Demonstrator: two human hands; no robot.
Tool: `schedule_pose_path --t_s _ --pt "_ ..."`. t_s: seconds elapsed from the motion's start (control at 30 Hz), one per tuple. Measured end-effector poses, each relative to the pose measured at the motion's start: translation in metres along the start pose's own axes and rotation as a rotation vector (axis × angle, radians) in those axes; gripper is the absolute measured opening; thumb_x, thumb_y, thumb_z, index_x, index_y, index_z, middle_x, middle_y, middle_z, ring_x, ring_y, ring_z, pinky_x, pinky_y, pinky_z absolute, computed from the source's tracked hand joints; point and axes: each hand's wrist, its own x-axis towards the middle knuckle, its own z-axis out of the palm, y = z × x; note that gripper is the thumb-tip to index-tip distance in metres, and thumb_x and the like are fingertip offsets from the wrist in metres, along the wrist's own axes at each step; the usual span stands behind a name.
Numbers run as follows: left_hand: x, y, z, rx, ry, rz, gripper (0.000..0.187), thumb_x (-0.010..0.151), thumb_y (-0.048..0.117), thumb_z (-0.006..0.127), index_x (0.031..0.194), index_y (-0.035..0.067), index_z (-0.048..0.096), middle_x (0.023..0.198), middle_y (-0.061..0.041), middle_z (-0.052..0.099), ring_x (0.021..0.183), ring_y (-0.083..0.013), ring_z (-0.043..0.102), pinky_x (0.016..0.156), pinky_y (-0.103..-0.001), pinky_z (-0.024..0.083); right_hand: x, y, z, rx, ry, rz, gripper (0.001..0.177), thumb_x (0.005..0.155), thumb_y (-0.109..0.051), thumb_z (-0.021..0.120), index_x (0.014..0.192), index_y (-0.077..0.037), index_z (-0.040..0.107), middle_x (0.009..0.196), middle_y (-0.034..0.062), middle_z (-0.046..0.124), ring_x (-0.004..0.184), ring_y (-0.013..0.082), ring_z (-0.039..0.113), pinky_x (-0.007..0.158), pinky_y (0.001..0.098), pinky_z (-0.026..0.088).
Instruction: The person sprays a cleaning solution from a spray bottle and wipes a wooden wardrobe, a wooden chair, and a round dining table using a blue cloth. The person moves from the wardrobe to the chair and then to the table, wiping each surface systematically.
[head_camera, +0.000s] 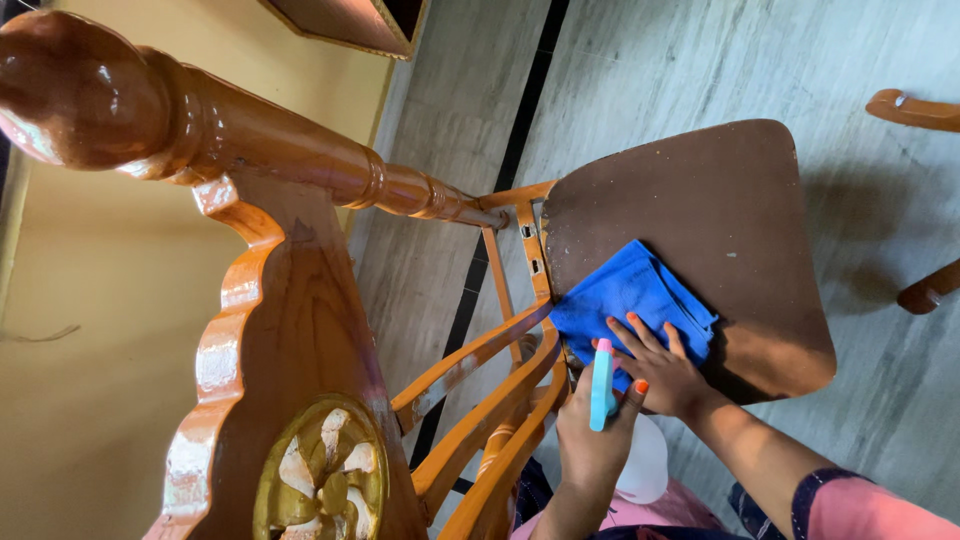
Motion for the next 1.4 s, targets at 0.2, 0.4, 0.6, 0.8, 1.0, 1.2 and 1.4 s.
schedule_pose_path --t_s 0.2,0.4,0.6,0.8,1.0,1.2,1.4 --pt "-0.01 -0.001 0.005 -0.093 0.016 -0.023 0.059 0.084 0.039 0.083 0.133 0.013 0.066 0.08 -0.007 0.073 0.072 -0.0176 0.071 0.072 -0.031 0.058 0.068 0.005 -0.066 -0.146 0.005 -0.073 0.075 0.085 -0.036 0.07 0.154 -0.042 0.04 0.171 -0.0033 0.01 0.16 0.0251 0.005 0.12 0.0677 0.014" --pt "-0.009 -0.005 0.007 -0.105 0.003 -0.049 0.06 0.084 0.037 0.084 0.135 0.012 0.065 0.082 -0.008 0.075 0.073 -0.0157 0.071 0.073 -0.03 0.058 0.105 0.039 -0.103 -0.213 -0.099 -0.04 0.074 0.092 -0.044 0.066 0.155 -0.048 0.029 0.173 -0.009 0.0 0.16 0.021 -0.001 0.122 0.0666 0.013" --pt "-0.011 -0.002 0.006 -0.089 -0.016 -0.014 0.057 0.085 0.032 0.084 0.133 0.01 0.064 0.082 -0.008 0.075 0.072 -0.0144 0.071 0.072 -0.029 0.058 0.112 0.135 -0.087 0.261 0.113 0.423 0.073 0.094 -0.064 0.043 0.159 -0.051 0.012 0.173 -0.008 -0.014 0.16 0.0244 -0.009 0.12 0.0688 0.011" --pt "-0.016 -0.006 0.003 -0.095 -0.004 0.077 0.053 0.086 0.029 0.085 0.129 0.007 0.064 0.074 -0.007 0.07 0.064 -0.014 0.067 0.064 -0.03 0.057 0.064 0.246 -0.008 0.443 0.258 0.657 0.082 0.091 -0.064 0.044 0.162 -0.047 0.008 0.172 0.0024 -0.015 0.155 0.0411 -0.01 0.125 0.0595 0.011" --pt "-0.016 -0.007 0.005 -0.022 -0.059 0.065 0.054 0.085 0.03 0.086 0.131 0.011 0.064 0.067 -0.005 0.065 0.059 -0.0148 0.064 0.062 -0.03 0.056 0.042 0.22 0.043 0.41 0.188 0.728 0.084 0.089 -0.062 0.047 0.162 -0.044 0.008 0.174 0.0018 -0.013 0.159 0.0369 -0.01 0.119 0.0692 0.014" --pt "-0.02 -0.007 0.01 -0.038 -0.065 0.077 0.054 0.086 0.03 0.086 0.132 0.011 0.064 0.066 -0.005 0.065 0.06 -0.0155 0.066 0.062 -0.03 0.056 0.053 0.115 0.021 0.318 0.135 0.577 0.08 0.091 -0.06 0.05 0.16 -0.047 0.01 0.172 0.0034 -0.016 0.156 0.0345 -0.018 0.116 0.0684 0.004" --pt "-0.022 -0.017 0.016 -0.029 -0.049 0.132 0.053 0.084 0.026 0.087 0.129 0.009 0.065 0.068 -0.005 0.067 0.06 -0.017 0.069 0.06 -0.031 0.057 0.032 0.016 0.013 0.16 0.003 0.21 0.077 0.093 -0.056 0.052 0.16 -0.051 0.015 0.172 0.0025 -0.012 0.157 0.033 -0.012 0.119 0.0653 0.002"
